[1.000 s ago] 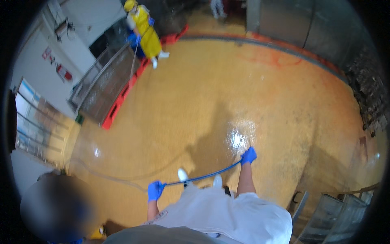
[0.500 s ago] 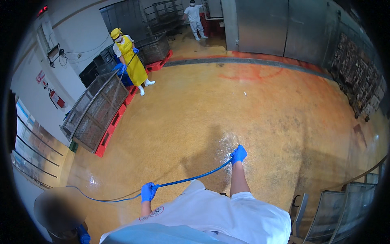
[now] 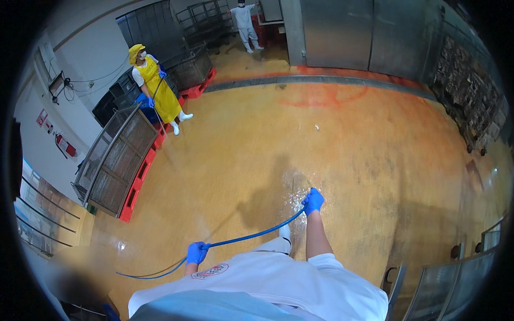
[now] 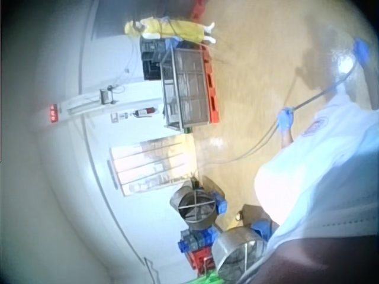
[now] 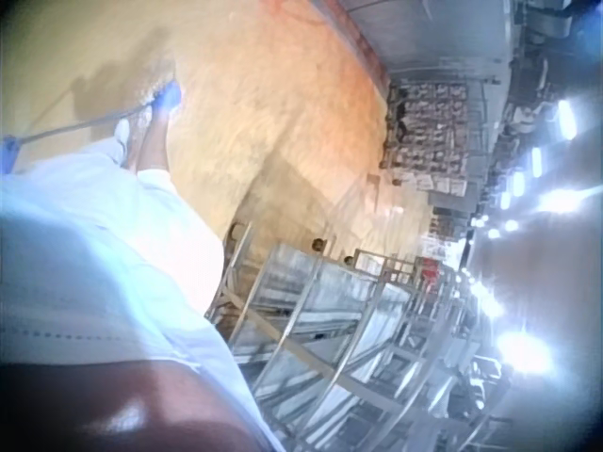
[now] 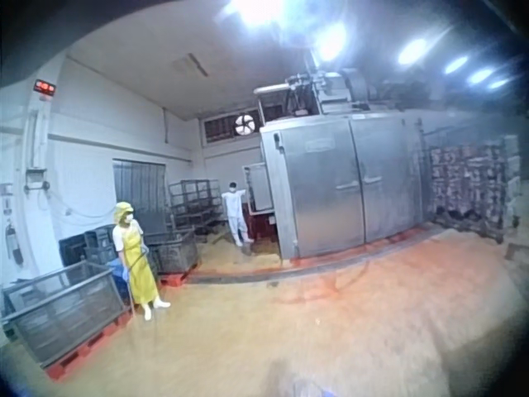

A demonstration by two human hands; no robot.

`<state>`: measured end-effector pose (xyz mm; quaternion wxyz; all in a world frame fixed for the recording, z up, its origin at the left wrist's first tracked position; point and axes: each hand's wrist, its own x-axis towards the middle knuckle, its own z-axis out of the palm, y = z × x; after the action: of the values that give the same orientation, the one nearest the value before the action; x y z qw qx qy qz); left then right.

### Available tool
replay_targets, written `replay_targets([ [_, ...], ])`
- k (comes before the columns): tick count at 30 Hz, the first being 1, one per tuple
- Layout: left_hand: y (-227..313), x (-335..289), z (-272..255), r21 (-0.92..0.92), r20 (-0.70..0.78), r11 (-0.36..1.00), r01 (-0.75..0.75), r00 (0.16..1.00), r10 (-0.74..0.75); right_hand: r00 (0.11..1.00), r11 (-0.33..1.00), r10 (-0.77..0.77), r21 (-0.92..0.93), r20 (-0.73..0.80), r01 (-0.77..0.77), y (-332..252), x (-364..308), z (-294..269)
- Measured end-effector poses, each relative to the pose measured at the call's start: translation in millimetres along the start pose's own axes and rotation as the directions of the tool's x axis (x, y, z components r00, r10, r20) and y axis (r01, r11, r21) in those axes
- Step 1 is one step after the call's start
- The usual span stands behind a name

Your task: The person uses a blue hose to spray water on the floor of a commercial kitchen or processing area. They move around the room, directing the spray to cover different sections of the floor while other workers in protective gear are present.

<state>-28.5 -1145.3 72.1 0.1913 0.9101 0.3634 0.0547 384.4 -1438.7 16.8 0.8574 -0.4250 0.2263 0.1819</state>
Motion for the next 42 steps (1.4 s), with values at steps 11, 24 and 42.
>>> replay_targets([
  [11,76.8,120.2,26.7,0.08,0.02,0.997,-0.001,1.0,-0.001,0.992,0.992,0.122,0.038,0.029,-0.123,-70.6,101.3,37.6],
  [24,144.0,71.3,38.7,0.051,-0.016,0.993,0.103,0.995,-0.102,0.972,0.972,0.236,0.0,0.005,-0.236,-110.1,119.3,22.1],
  [42,169.6,32.4,43.7,-0.01,-0.023,0.996,0.091,0.996,-0.091,0.982,0.981,0.188,0.04,0.005,-0.188,-122.8,112.4,-14.6],
])
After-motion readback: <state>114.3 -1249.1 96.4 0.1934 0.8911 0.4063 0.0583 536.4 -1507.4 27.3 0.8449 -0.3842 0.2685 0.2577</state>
